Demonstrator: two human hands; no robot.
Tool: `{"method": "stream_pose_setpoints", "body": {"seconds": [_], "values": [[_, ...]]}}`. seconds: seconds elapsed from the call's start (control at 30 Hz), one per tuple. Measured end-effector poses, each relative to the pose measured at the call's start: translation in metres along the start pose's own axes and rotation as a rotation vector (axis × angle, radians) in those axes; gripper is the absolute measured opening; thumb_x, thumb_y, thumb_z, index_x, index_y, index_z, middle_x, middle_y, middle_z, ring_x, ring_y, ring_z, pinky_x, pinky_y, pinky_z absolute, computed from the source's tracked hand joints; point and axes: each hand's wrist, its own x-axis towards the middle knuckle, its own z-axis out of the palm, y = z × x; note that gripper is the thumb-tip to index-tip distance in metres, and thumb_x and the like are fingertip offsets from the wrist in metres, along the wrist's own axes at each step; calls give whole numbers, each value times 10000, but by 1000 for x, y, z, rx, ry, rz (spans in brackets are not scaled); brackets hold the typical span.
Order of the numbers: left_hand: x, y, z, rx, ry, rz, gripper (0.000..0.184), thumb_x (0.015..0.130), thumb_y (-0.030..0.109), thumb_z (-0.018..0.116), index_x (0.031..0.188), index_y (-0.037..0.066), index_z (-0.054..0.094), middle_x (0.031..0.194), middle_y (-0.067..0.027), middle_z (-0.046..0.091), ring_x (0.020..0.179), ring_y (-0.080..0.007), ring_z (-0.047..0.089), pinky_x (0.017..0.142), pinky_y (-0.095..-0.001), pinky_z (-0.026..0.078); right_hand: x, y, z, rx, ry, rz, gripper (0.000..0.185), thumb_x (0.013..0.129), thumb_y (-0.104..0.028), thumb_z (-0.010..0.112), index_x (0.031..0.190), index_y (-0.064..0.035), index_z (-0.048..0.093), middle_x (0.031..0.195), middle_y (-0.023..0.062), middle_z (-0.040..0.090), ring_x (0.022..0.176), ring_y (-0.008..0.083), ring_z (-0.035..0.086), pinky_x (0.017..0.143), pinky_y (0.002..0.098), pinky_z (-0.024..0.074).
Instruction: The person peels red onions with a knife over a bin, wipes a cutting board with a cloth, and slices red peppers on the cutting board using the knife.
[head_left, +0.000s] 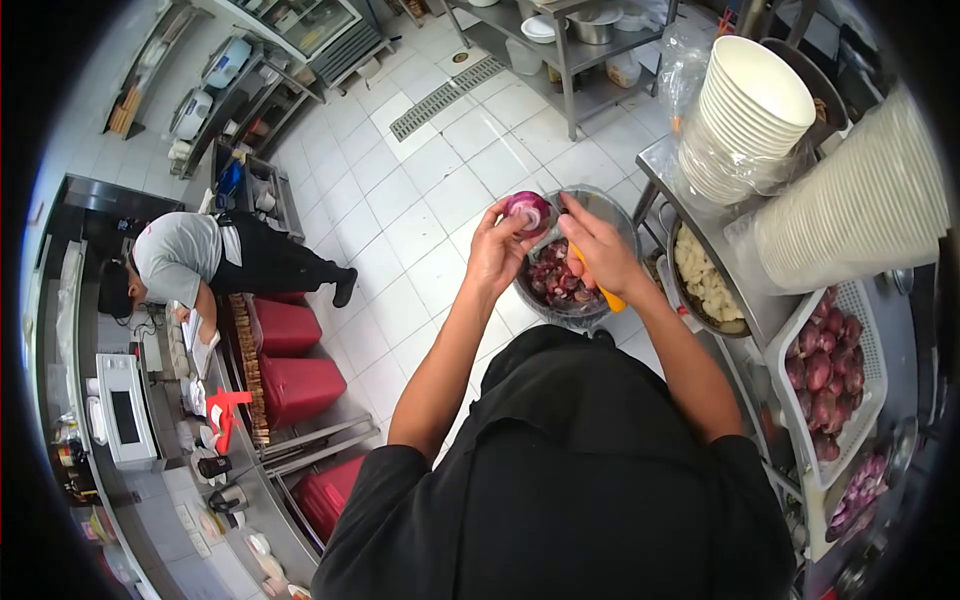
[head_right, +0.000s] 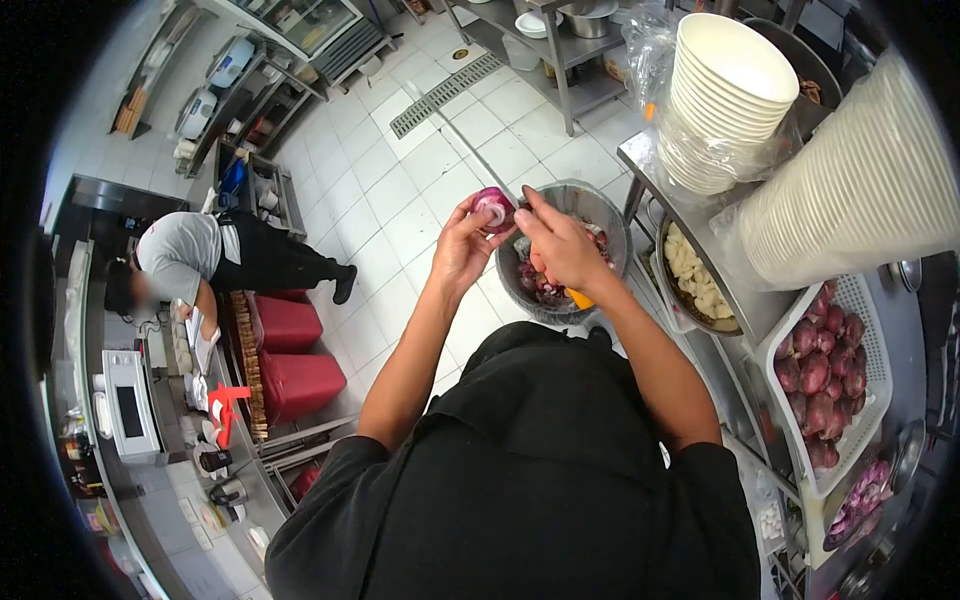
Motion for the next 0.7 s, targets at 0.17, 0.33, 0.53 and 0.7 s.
{"method": "stream_pose_setpoints", "body": {"seconds": [0.17, 0.33, 0.53, 0.7], "values": [[2, -1, 3, 0, -49, -37, 417, 897, -19, 595, 1290, -3, 458, 1142, -146, 613, 1005, -262, 641, 938, -481, 542, -2, 3, 7, -110, 57, -86, 665, 996, -378, 517, 1507, 7, 341, 606, 37, 527, 522, 100, 505, 537, 289, 426], [-5, 1, 6, 14, -85, -33, 422, 905, -16, 582, 1305, -1, 452, 1158, -148, 609, 1032, -263, 635, 958, -487, 540, -2, 6, 9, -118, 63, -83, 616, 999, -389, 516, 1459, 11, 431, 614, 42, 539, 529, 105, 512, 538, 289, 427], [-11, 2, -3, 2, -120, -25, 443, 904, -11, 590, 1320, 6, 438, 1211, -167, 595, 1136, -285, 610, 1018, -525, 506, 4, 11, 6, -83, 77, -27, 586, 1007, -419, 501, 1437, -21, 484, 583, 36, 514, 493, 100, 492, 466, 284, 406], [-19, -5, -18, 6, -84, -35, 473, 903, 10, 616, 1340, 43, 437, 1221, -152, 609, 1160, -268, 602, 1033, -530, 482, 20, 27, 3, -20, 76, 55, 584, 1013, -432, 485, 1443, -36, 483, 608, 31, 514, 487, 103, 491, 426, 276, 416]]}}
